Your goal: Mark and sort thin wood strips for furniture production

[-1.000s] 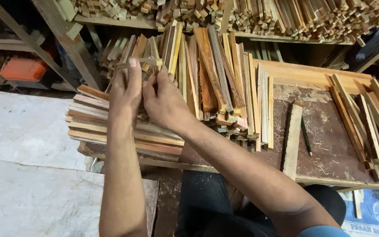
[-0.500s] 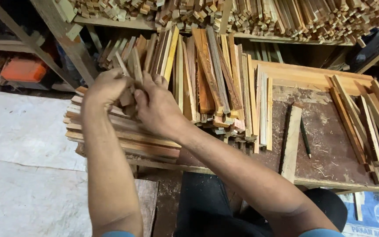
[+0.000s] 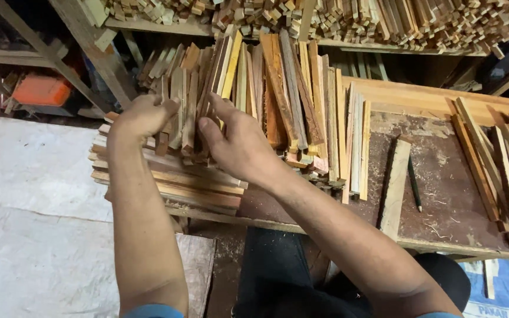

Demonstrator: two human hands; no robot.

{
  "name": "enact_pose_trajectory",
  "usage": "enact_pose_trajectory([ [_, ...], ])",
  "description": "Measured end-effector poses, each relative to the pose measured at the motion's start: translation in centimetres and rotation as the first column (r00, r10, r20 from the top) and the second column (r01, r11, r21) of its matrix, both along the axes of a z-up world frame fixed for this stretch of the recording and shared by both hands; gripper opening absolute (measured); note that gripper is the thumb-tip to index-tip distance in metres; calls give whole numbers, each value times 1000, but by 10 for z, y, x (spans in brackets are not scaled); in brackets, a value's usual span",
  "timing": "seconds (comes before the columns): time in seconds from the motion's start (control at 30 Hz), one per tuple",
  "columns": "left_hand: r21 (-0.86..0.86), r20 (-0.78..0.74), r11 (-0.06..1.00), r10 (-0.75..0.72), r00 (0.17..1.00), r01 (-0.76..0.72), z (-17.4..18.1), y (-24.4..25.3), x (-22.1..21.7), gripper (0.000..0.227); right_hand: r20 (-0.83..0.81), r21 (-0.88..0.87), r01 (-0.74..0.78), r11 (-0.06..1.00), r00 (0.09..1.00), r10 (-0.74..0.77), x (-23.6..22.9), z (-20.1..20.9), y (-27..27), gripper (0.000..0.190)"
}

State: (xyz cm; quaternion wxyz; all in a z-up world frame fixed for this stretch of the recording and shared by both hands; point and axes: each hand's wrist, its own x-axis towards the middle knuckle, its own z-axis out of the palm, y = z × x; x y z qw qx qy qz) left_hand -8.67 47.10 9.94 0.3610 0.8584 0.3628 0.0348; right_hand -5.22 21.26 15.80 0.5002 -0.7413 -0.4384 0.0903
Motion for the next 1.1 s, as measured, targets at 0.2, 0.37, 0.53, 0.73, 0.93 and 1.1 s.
enact_pose_trajectory([
  [0.2, 80, -109, 994, -62, 992, 71, 61, -66, -19, 81, -36, 49, 29, 998, 999, -27, 0, 1, -22, 56],
  [0.37, 113, -132, 994, 22, 991, -7, 99, -108, -23, 52, -91, 198, 38, 979, 996, -21, 20, 4, -60, 52],
  [0.53, 354, 366, 928, -22, 930, -118, 90, -180, -40, 46, -233, 311, 170, 935, 967, -98, 49, 5, -122, 49],
  [0.73, 48, 871, 866, -280, 404, 498, 33, -303, -43, 12, -221, 96, 627, 773, 771, -598, 104, -66, -192, 37],
  [0.93, -269, 237, 832, -431, 871, 485, -35, -348, -19, 74, -263, -469, 606, 642, 599, -757, 109, -131, -219, 76],
  [1.1, -811, 461, 473, 155, 874, 344, -77, -363, 8, 114, -286, -536, 569, 624, 573, -768, 131, -151, -223, 92],
])
